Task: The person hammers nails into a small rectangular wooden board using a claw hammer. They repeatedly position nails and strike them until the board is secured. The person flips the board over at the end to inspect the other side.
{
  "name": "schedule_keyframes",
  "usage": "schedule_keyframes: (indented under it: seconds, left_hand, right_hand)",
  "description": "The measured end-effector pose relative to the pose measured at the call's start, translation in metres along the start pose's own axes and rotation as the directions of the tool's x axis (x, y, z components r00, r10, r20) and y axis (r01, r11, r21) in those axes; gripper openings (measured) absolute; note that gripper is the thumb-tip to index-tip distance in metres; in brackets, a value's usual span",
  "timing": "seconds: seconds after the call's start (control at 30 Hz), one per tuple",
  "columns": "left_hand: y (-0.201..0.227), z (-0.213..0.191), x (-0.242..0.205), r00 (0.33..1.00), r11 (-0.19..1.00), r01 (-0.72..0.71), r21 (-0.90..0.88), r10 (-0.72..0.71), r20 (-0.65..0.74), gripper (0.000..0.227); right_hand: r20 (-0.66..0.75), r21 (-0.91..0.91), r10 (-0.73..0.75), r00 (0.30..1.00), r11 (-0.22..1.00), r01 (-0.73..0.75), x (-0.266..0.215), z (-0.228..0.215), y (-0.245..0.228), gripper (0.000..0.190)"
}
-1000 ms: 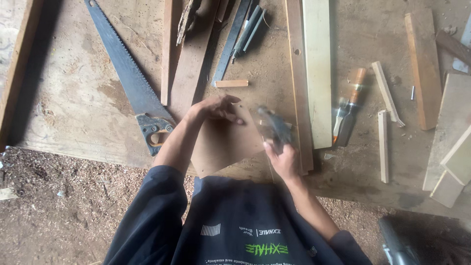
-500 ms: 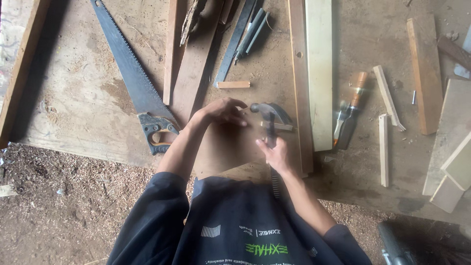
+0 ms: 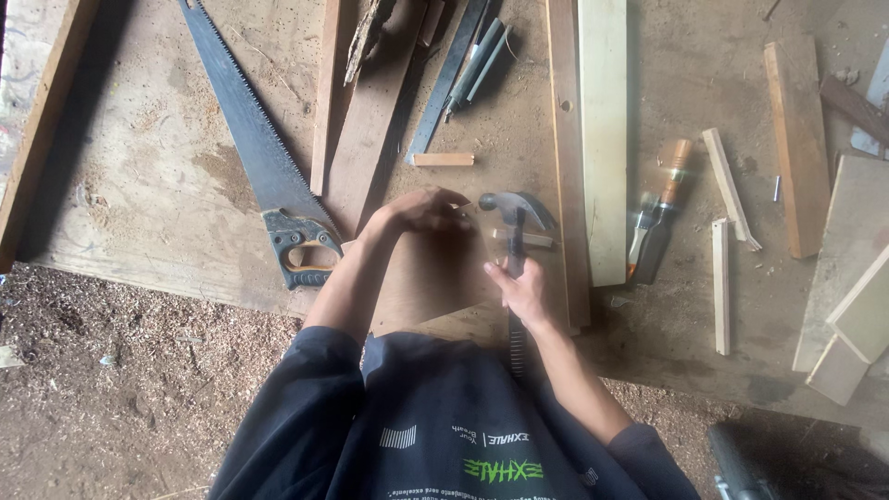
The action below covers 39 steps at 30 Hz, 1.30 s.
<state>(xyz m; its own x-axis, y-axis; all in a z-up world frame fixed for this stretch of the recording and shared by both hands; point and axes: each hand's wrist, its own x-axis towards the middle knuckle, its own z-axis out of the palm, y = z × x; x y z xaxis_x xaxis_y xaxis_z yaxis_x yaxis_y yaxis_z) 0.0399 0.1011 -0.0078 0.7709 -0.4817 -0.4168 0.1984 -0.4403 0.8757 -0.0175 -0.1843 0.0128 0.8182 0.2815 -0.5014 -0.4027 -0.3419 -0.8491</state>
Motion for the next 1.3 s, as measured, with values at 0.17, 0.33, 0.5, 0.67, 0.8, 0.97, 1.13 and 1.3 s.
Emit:
schedule_keyframes:
  seconds: [0.17,0.33,0.5,0.67,0.8,0.97,1.13,1.3]
  left_hand:
    - [0.001,0.000,0.001,0.996,0.994,0.088,0.062,-0.088,-0.006,0.067]
    - [0.000,0.000,0.001,0.997,0.994,0.083,0.065,-0.082,-0.014,0.069]
    - [-0.003,-0.001,-0.001,0.997,0.998,0.064,0.020,-0.064,-0.037,0.065]
    - [0.001,0.004,0.000,0.994,0.994,0.093,0.049,-0.090,-0.058,0.059]
    - [0.005,0.007,0.000,0.994,0.994,0.079,-0.069,-0.083,-0.065,0.056]
    - [0.003,0.005,-0.003,0.997,0.998,0.037,-0.047,-0.039,-0.063,0.057]
    - [0.001,-0.001,0.000,0.999,1.000,-0.014,0.001,0.014,-0.041,0.053]
    - [0.001,-0.004,0.000,0.995,0.998,-0.068,0.010,0.069,-0.075,0.046]
  right_hand:
    - [-0.019,0.021,0.012,1.000,1.000,-0.011,0.001,0.001,0.006,0.032]
    - [-0.018,0.014,-0.010,1.000,1.000,0.011,0.002,0.001,0.010,0.034]
    - [-0.042,-0.045,-0.011,0.999,0.999,0.009,0.003,0.000,0.010,0.035]
    - [-0.010,-0.055,-0.022,1.000,0.998,0.021,0.002,-0.001,0.009,0.034]
    - [0.022,-0.039,0.027,0.999,0.999,-0.027,0.002,-0.003,0.009,0.031]
    - [-0.007,-0.007,0.008,1.000,1.000,-0.008,0.002,-0.002,0.013,0.033]
    - [-0.069,-0.208,-0.074,0.995,0.976,0.058,0.002,-0.005,0.009,0.034]
    - [-0.106,-0.548,-0.430,0.897,0.778,0.308,-0.016,-0.015,-0.018,0.040]
